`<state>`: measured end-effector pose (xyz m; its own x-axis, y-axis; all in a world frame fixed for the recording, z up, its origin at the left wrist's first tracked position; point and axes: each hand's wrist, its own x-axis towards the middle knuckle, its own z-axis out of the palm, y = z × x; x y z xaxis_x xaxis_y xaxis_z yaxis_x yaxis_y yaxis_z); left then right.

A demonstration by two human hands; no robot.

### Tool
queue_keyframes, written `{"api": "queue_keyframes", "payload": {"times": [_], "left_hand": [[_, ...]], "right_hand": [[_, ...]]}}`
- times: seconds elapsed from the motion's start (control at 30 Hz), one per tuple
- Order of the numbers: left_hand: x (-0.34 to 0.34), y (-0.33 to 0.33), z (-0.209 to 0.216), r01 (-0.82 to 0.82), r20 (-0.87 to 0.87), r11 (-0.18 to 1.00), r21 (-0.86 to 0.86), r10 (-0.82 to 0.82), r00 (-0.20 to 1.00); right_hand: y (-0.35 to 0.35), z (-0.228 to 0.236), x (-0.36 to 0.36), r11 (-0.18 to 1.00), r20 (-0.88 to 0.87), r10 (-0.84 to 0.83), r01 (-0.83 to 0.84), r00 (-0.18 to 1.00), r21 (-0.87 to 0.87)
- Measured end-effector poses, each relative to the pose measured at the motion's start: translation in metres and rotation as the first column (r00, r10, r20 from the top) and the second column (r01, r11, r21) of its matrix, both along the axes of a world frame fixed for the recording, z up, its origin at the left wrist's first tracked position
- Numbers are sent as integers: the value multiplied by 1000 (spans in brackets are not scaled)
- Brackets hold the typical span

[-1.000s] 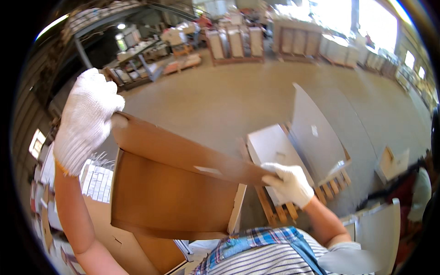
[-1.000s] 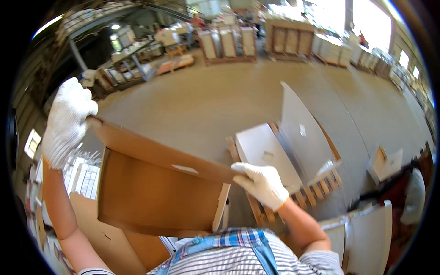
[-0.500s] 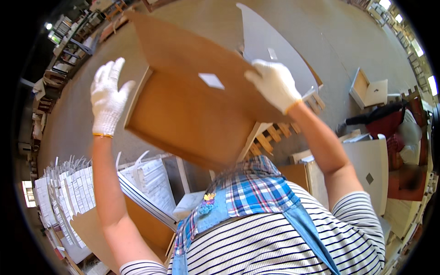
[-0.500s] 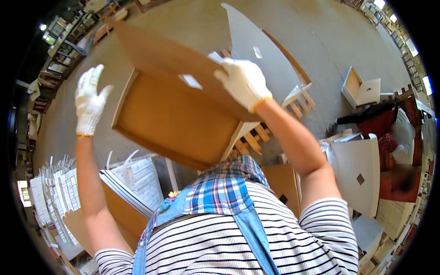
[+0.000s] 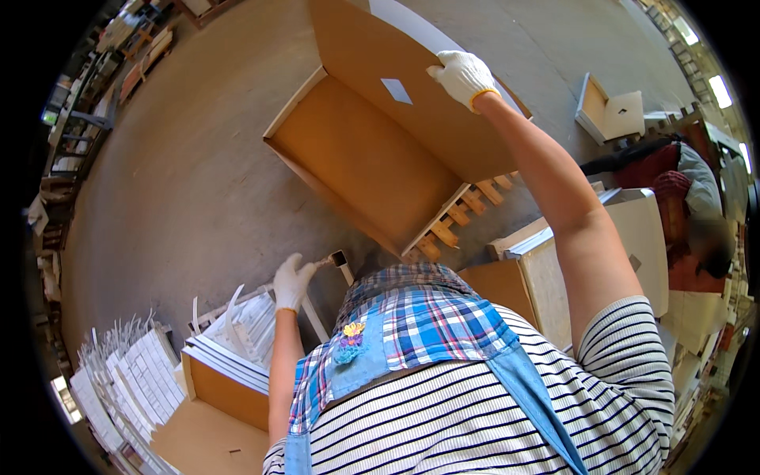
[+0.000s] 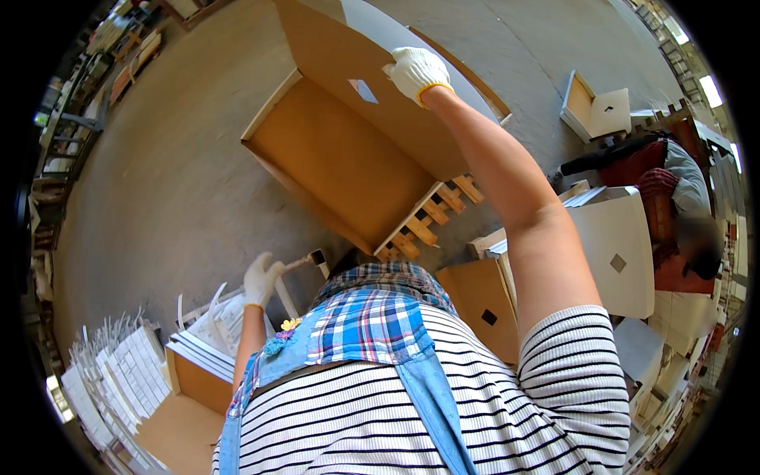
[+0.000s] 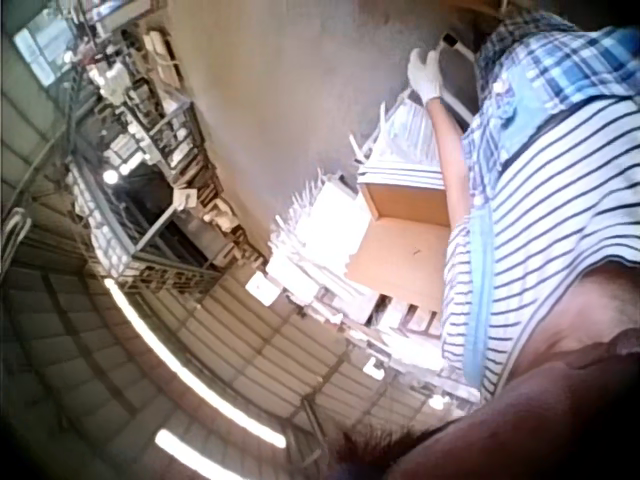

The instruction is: The person packs white furniture panels into cardboard boxes. They place a panel into a box, cover it with a plastic sheet, and then close the box flaps. This process is repeated for multiple panels in a warehouse setting.

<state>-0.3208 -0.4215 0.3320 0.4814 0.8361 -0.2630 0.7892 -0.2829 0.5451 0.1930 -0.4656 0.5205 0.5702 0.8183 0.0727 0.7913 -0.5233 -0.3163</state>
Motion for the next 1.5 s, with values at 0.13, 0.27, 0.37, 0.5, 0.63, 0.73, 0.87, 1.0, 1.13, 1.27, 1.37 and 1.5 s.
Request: {"api": "queue_keyframes", "payload": {"times": [0.13, 0.27, 0.37, 0.5, 0.63, 0.73, 0.87, 1.0, 1.13, 1.27, 1.37, 1.5], "left_hand": [[-7, -12, -22, -13, -29, 967, -256, 6, 1000], [-4, 3, -33, -11, -54, 939, -343, -8, 998], [-4, 19, -39, 29, -126, 931, -363, -80, 989], [5, 40, -40, 56, -137, 919, -389, -118, 984], [11, 52, -39, 32, -128, 903, -429, -96, 987], [16, 57, -42, 45, -127, 896, -442, -113, 986], [29, 66, -44, 75, -120, 872, -483, -151, 981], [35, 76, -56, 116, -123, 842, -527, -210, 970], [53, 90, -70, 131, -141, 817, -561, -250, 958], [60, 66, -70, 120, -96, 809, -576, -212, 973], [108, 52, -62, 148, -129, 757, -636, -293, 947], [93, 3, -71, 58, -128, 698, -713, -211, 969]], "right_hand": [[2, -30, 28, 991, 30, -83, 86, 996, -101], [18, -49, 35, 969, -38, -192, 184, 981, -162], [20, -65, 44, 946, -82, -254, 230, 964, -228], [17, -87, 63, 946, -16, -253, 244, 967, -214], [28, -91, 70, 949, -27, -244, 233, 969, -213], [28, -99, 71, 952, 26, -243, 243, 970, -186], [27, -95, 75, 931, -8, -265, 254, 964, -261], [19, -76, 63, 944, 76, -268, 277, 961, -180], [-11, -82, 56, 940, 492, -223, 52, 842, 337], [-95, -64, 15, 821, 387, -315, 43, 867, 570], [-174, -77, -36, 748, 230, -469, 245, 853, 617], [-314, -114, -165, 731, -185, -609, 637, 771, 247]]}}
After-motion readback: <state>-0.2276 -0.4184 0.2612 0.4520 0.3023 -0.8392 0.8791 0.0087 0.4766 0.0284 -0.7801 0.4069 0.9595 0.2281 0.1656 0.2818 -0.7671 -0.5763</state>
